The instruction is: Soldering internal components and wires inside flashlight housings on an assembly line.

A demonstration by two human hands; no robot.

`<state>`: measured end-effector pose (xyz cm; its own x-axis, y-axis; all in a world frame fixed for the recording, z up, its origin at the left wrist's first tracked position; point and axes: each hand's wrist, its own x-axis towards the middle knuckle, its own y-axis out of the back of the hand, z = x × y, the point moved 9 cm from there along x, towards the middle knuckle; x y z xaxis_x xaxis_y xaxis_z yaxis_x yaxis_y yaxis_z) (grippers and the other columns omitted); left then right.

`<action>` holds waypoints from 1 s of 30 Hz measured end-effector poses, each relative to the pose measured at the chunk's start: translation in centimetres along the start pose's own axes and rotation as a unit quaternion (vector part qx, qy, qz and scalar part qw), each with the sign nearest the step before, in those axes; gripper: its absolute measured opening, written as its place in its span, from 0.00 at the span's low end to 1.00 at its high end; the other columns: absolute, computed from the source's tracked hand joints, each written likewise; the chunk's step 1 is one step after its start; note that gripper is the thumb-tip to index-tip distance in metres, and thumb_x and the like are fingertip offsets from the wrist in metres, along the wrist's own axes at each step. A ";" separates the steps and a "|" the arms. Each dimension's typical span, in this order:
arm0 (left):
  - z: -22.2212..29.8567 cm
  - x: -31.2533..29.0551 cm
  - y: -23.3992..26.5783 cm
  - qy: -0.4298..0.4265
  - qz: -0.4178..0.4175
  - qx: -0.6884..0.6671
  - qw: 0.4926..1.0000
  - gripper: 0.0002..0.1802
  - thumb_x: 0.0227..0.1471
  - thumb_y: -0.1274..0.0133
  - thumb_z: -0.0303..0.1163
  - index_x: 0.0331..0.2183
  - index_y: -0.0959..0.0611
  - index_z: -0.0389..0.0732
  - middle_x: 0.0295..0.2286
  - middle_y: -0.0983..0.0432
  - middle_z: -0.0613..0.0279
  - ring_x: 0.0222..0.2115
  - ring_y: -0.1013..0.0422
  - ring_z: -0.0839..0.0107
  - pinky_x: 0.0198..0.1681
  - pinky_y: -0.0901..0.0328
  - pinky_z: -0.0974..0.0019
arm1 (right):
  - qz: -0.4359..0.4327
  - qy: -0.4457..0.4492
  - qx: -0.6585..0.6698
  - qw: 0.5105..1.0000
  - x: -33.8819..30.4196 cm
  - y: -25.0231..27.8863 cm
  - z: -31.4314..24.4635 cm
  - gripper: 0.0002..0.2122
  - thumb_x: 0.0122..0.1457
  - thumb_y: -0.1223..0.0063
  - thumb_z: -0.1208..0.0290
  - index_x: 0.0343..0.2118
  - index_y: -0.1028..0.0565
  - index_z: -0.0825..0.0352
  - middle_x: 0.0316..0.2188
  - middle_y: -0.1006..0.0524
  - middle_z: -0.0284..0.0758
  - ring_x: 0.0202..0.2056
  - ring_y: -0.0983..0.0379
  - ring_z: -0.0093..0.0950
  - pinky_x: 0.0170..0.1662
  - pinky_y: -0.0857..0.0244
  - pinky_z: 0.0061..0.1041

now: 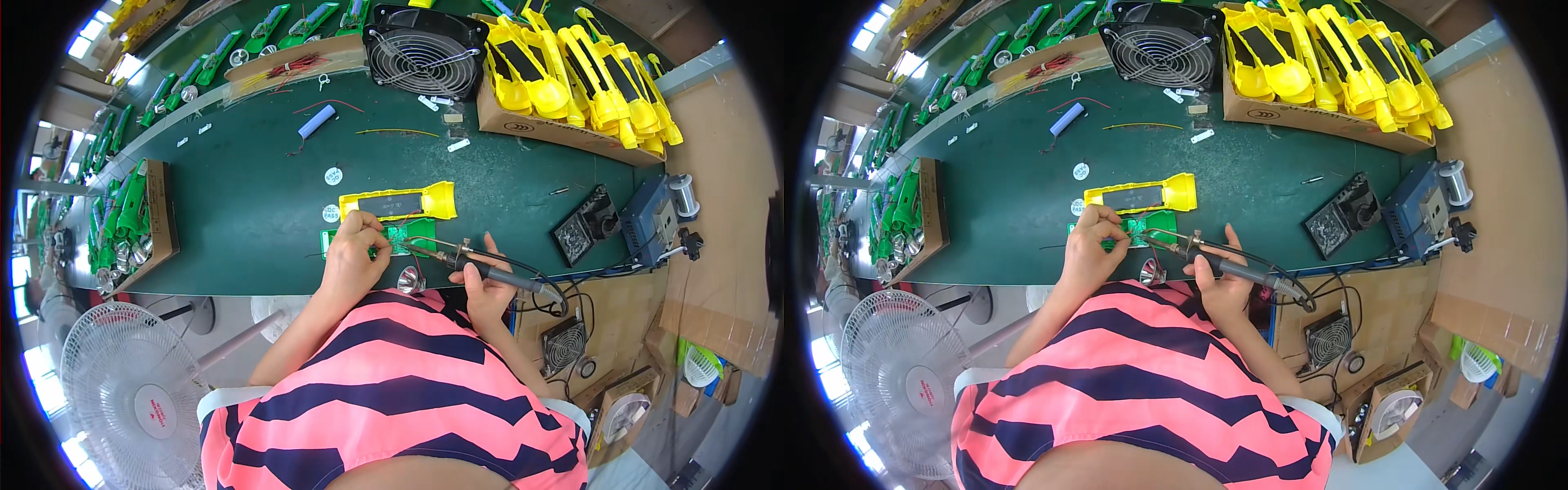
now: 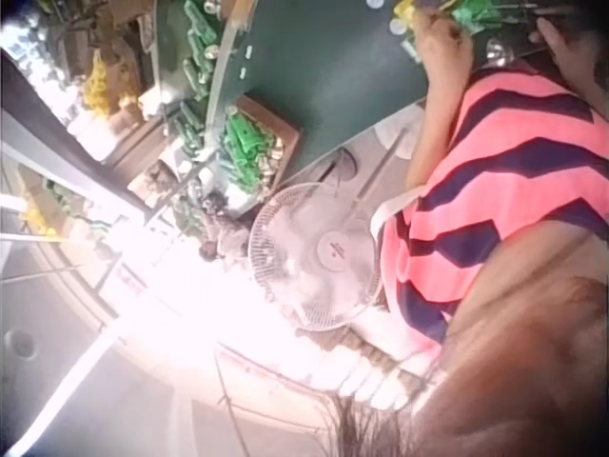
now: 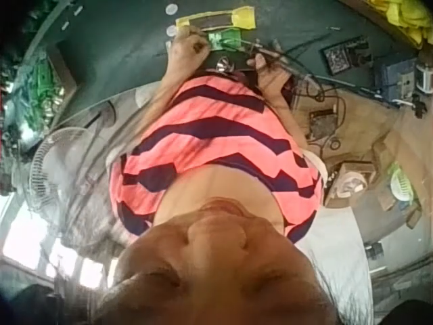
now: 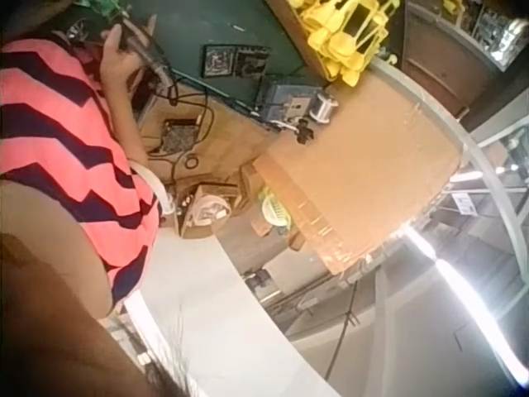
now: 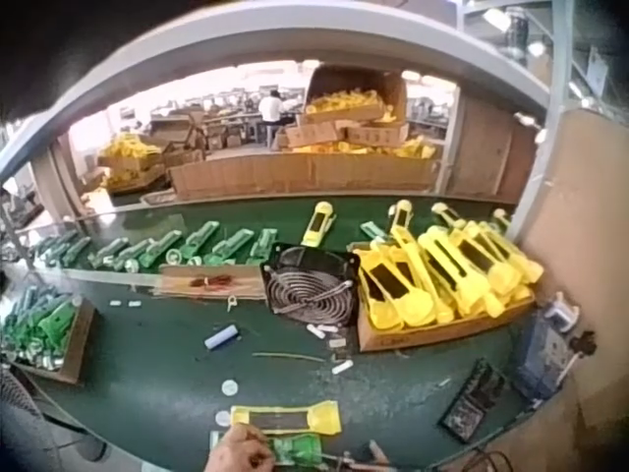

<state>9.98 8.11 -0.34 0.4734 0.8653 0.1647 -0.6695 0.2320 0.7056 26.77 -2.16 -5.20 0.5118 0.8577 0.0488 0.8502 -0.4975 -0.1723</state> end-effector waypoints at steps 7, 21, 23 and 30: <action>0.4 0.2 -0.2 -0.007 -0.015 0.012 1.000 0.04 0.29 0.46 0.19 0.16 0.25 0.35 0.28 0.33 0.58 0.29 0.33 0.64 0.30 0.37 0.68 | -0.048 0.062 -0.092 0.993 0.2 -0.6 -0.2 0.07 0.49 0.55 0.82 0.33 0.34 0.75 0.20 0.26 0.39 0.19 0.28 0.22 0.43 0.35 0.24; 0.7 0.6 -0.5 -0.030 -0.021 0.030 0.999 0.05 0.28 0.48 0.17 0.16 0.27 0.33 0.27 0.34 0.57 0.27 0.34 0.61 0.29 0.37 0.65 | -0.016 0.001 -0.019 1.000 0.3 -0.3 1.1 0.08 0.50 0.55 0.81 0.34 0.34 0.75 0.18 0.27 0.38 0.19 0.28 0.22 0.33 0.32 0.18; 1.2 0.7 -0.4 -0.044 -0.019 0.028 0.998 0.05 0.28 0.49 0.16 0.15 0.28 0.32 0.26 0.35 0.56 0.27 0.35 0.59 0.30 0.37 0.64 | 0.019 -0.046 0.042 0.998 0.3 -0.1 1.2 0.08 0.50 0.55 0.80 0.34 0.34 0.75 0.18 0.27 0.38 0.18 0.29 0.22 0.31 0.32 0.18; 1.1 0.7 -0.5 -0.049 -0.018 0.036 0.998 0.04 0.29 0.49 0.17 0.15 0.28 0.32 0.26 0.35 0.56 0.26 0.35 0.59 0.29 0.37 0.64 | -0.005 -0.029 0.084 0.996 0.6 0.5 0.9 0.12 0.51 0.53 0.80 0.39 0.36 0.78 0.27 0.28 0.42 0.23 0.28 0.23 0.26 0.31 0.17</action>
<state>11.23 8.10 0.16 0.5519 0.8089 0.2027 -0.6106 0.2264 0.7589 27.44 -1.80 -6.11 0.4920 0.8706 -0.0050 0.8196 -0.4651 -0.3346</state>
